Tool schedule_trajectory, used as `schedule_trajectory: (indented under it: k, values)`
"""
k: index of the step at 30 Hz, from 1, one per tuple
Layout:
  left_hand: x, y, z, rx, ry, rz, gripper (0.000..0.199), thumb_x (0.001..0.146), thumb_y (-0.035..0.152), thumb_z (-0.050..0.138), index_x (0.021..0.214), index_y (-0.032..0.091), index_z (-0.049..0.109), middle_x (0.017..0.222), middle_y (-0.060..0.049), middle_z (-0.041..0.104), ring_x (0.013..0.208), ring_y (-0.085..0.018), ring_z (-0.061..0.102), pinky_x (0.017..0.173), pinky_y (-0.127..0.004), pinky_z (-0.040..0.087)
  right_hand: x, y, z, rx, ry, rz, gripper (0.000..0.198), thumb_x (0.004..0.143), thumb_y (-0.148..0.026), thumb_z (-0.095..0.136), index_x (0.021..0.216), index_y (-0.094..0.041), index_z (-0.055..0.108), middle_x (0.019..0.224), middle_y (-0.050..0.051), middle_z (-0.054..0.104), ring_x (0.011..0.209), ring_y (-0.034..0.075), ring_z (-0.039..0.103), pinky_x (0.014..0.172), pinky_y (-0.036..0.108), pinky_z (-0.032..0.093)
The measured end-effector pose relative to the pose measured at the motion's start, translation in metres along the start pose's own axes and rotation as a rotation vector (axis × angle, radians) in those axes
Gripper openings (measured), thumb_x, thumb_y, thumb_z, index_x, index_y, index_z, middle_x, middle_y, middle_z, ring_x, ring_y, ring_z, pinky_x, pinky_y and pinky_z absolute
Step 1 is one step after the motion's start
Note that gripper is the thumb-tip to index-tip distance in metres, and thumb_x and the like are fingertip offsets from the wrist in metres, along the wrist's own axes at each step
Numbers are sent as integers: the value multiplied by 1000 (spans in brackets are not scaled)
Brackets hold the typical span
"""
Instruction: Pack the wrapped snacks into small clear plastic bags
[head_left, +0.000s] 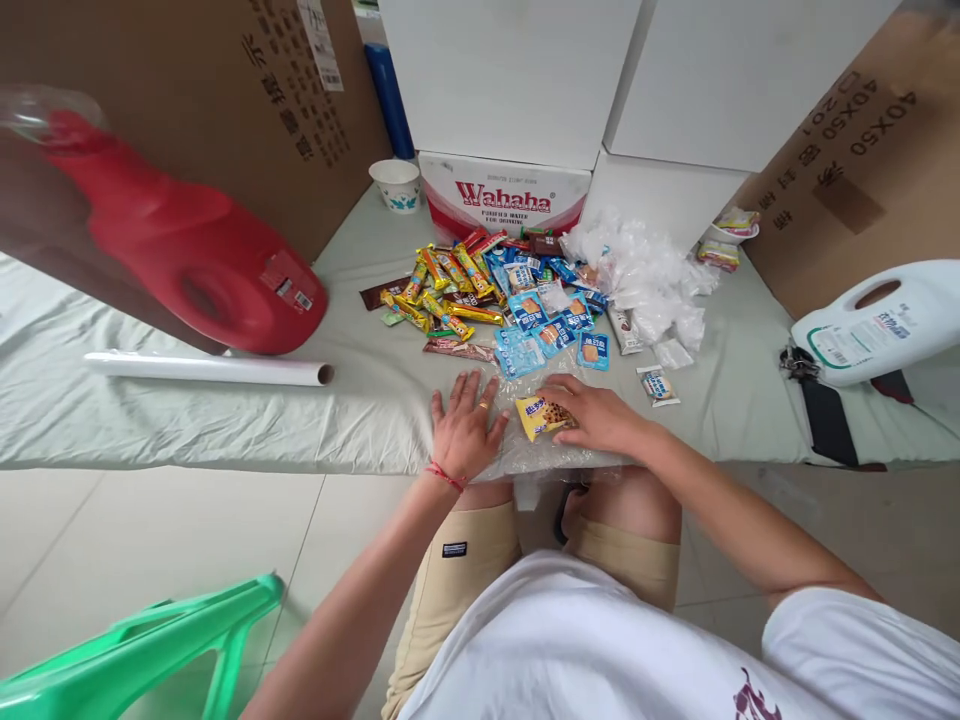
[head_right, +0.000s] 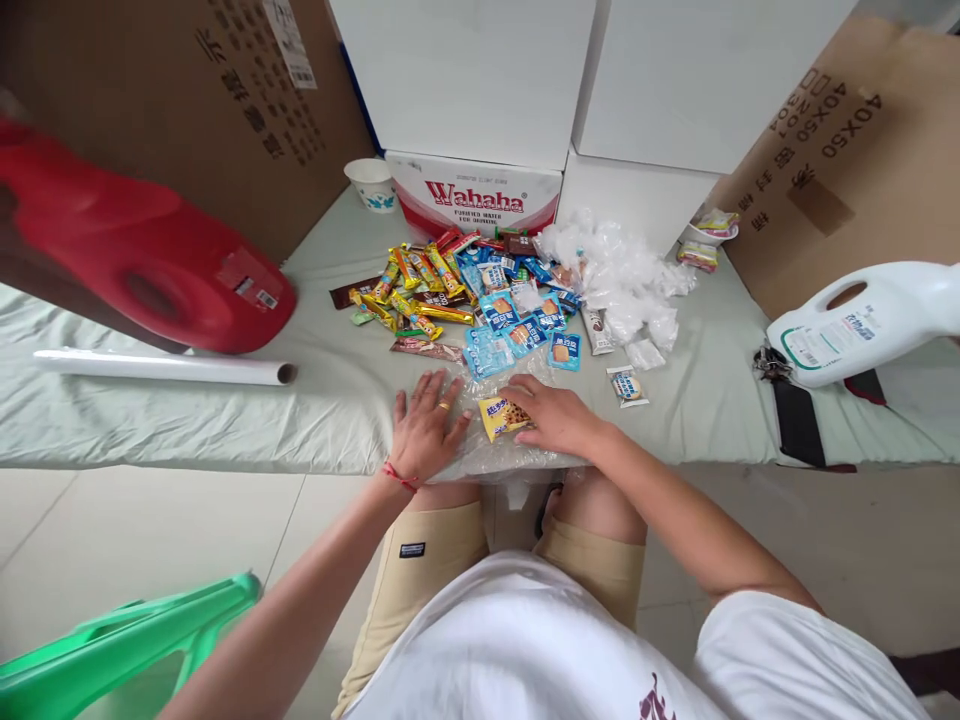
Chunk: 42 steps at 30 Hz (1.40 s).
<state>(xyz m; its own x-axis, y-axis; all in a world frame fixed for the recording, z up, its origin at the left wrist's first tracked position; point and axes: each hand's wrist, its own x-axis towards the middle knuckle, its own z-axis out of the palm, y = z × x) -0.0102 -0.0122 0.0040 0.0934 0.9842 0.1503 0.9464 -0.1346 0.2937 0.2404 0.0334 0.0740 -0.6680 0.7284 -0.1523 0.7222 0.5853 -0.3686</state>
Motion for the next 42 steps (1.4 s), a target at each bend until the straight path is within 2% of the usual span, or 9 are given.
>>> schedule_trajectory:
  k: [7, 13, 17, 22, 25, 29, 31, 35, 42]
  values:
    - [-63, -21, -6, 13, 53, 384, 46, 100, 47, 52, 145, 39, 60, 152, -5, 61, 152, -30, 43, 132, -60, 4, -76, 24, 25, 113, 343, -2, 49, 101, -39, 57, 150, -31, 51, 151, 15, 50, 137, 32, 56, 112, 52, 52]
    - [-64, -34, 10, 60, -86, 484, 52, 101, 48, 54, 152, 36, 53, 160, -12, 51, 152, -32, 43, 130, -64, 2, -41, 46, 40, 125, 385, 106, 56, 97, -42, 61, 151, -28, 51, 158, 14, 46, 134, 32, 57, 107, 50, 53]
    - [-59, -45, 11, 63, -42, 514, 45, 102, 34, 49, 145, 26, 58, 158, -16, 53, 149, -28, 47, 129, -59, 16, 1, 60, 16, 155, 415, 122, 33, 101, -25, 45, 123, -24, 71, 123, 11, 70, 119, 28, 64, 104, 45, 52]
    - [-57, -56, -4, 4, -12, 551, 39, 96, 20, 46, 129, 18, 66, 157, -20, 53, 150, -26, 47, 127, -51, 29, 6, 105, -39, 123, 674, 415, 41, 98, -27, 52, 136, -19, 65, 142, 17, 59, 131, 34, 56, 115, 52, 43]
    - [-60, -59, -14, 28, -61, 586, 45, 95, 25, 51, 139, 23, 62, 163, -16, 46, 155, -28, 38, 130, -57, 21, -24, 107, -40, 71, 617, 371, 64, 92, -37, 67, 152, -18, 51, 161, 21, 38, 143, 40, 46, 118, 56, 40]
    - [-65, -67, -11, 47, -78, 655, 47, 99, 31, 55, 146, 31, 57, 164, -12, 46, 155, -27, 39, 131, -56, 15, -81, 72, 21, -23, 264, -267, 64, 94, -35, 69, 155, -34, 49, 161, 8, 47, 145, 31, 46, 124, 55, 34]
    - [-65, -73, -7, 23, -55, 650, 44, 100, 30, 55, 143, 28, 60, 160, -13, 51, 152, -27, 44, 131, -54, 19, -100, 58, 59, -99, 213, -375, 60, 98, -16, 59, 154, -36, 49, 156, 6, 54, 141, 26, 50, 123, 56, 34]
    - [-54, -82, -11, -117, -13, 681, 32, 99, 20, 54, 127, 25, 69, 143, -10, 67, 140, -24, 58, 127, -49, 32, -105, 54, 94, -107, 375, -299, 43, 100, -9, 50, 134, -27, 68, 131, 10, 71, 121, 22, 62, 108, 47, 49]
    - [4, -67, -50, -501, -175, 394, 21, 97, 38, 60, 96, 26, 77, 108, -6, 81, 127, -27, 66, 120, -49, 40, -70, 61, 38, 635, 424, 83, 30, 101, -45, 58, 104, -21, 75, 95, 6, 76, 86, 19, 69, 80, 31, 53]
